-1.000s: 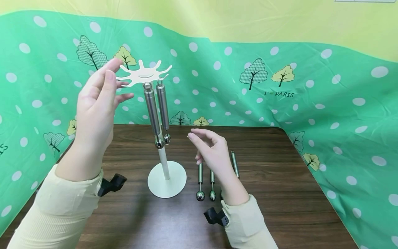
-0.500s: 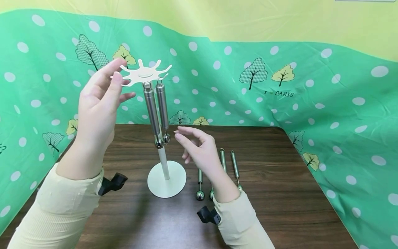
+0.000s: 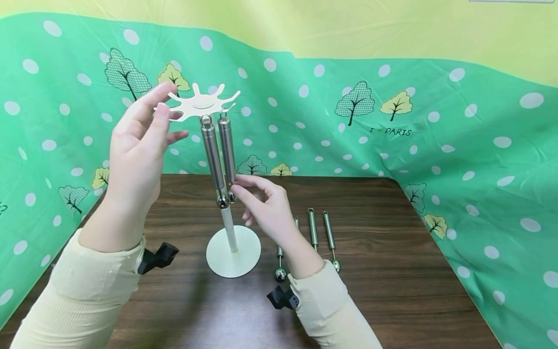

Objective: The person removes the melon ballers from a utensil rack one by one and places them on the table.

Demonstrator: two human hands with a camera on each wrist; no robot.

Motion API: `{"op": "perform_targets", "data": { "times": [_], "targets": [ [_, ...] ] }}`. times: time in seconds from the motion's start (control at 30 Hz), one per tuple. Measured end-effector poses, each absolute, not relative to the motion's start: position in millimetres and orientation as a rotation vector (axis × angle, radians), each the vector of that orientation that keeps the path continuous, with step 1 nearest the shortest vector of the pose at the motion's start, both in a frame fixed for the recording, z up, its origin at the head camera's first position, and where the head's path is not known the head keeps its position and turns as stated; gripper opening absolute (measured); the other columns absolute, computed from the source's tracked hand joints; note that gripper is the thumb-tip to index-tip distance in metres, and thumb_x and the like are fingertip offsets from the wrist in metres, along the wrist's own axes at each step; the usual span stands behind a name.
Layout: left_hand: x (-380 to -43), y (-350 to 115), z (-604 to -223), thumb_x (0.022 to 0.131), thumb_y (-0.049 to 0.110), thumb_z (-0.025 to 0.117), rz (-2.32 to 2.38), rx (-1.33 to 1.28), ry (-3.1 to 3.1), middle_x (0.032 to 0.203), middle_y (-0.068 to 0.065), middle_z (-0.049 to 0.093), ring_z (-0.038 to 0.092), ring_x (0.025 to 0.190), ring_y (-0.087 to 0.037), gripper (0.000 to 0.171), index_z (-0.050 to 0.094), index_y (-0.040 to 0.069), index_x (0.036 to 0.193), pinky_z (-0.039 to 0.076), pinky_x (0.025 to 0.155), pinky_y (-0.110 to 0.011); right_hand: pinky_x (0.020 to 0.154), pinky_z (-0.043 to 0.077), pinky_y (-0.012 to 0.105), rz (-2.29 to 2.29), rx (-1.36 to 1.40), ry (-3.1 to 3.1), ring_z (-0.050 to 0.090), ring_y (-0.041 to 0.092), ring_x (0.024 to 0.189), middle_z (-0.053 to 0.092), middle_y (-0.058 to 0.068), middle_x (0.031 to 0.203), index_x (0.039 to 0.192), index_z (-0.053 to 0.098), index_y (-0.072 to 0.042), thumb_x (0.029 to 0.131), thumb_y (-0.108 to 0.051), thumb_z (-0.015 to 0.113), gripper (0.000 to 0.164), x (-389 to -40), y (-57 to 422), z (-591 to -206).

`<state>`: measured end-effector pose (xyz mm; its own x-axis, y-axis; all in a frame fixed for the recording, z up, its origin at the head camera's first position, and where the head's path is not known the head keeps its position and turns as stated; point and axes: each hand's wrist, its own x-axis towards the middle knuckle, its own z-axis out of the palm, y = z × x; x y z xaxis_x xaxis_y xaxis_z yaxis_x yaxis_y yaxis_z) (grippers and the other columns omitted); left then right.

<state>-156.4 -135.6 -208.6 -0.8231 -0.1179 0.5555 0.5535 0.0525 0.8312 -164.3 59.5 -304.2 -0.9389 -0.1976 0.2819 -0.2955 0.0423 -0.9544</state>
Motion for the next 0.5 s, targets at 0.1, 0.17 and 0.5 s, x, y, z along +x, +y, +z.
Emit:
{"op": "perform_targets", "data": {
  "times": [0.1, 0.17, 0.5],
  "targets": [
    [-156.4, -135.6, -208.5, 0.105, 0.025, 0.046, -1.843, -0.445, -1.84, 0.144, 0.007, 0.05, 0.05, 0.11, -0.015, 0.04, 0.052, 0.015, 0.144, 0.05, 0.095, -0.033, 0.046, 0.052, 0.026, 2.072, 0.53, -2.202, 0.054, 0.011, 0.048, 0.069, 0.0, 0.102, 0.123, 0.066, 0.002, 0.094, -0.007, 0.064, 0.03, -164.5, 57.7, -303.0],
    [-156.5, -135.9, -208.6, 0.106, 0.026, 0.045, -1.848, -0.45, -1.834, 0.144, 0.007, 0.05, 0.05, 0.113, -0.015, 0.041, 0.051, 0.014, 0.144, 0.05, 0.096, -0.033, 0.046, 0.051, 0.026, 2.074, 0.531, -2.202, 0.054, 0.01, 0.048, 0.069, -0.004, 0.097, 0.122, 0.066, 0.002, 0.094, -0.007, 0.064, 0.03, -164.3, 56.6, -302.3],
    [-156.9, -137.3, -209.2, 0.107, 0.025, 0.042, -1.859, -0.465, -1.807, 0.145, 0.005, 0.051, 0.053, 0.114, -0.017, 0.041, 0.051, 0.01, 0.144, 0.05, 0.095, -0.033, 0.046, 0.052, 0.028, 2.025, 0.554, -2.182, 0.054, 0.01, 0.048, 0.067, -0.007, 0.075, 0.111, 0.067, 0.006, 0.092, -0.003, 0.065, 0.021, -161.1, 54.2, -300.8]
  ]
}}
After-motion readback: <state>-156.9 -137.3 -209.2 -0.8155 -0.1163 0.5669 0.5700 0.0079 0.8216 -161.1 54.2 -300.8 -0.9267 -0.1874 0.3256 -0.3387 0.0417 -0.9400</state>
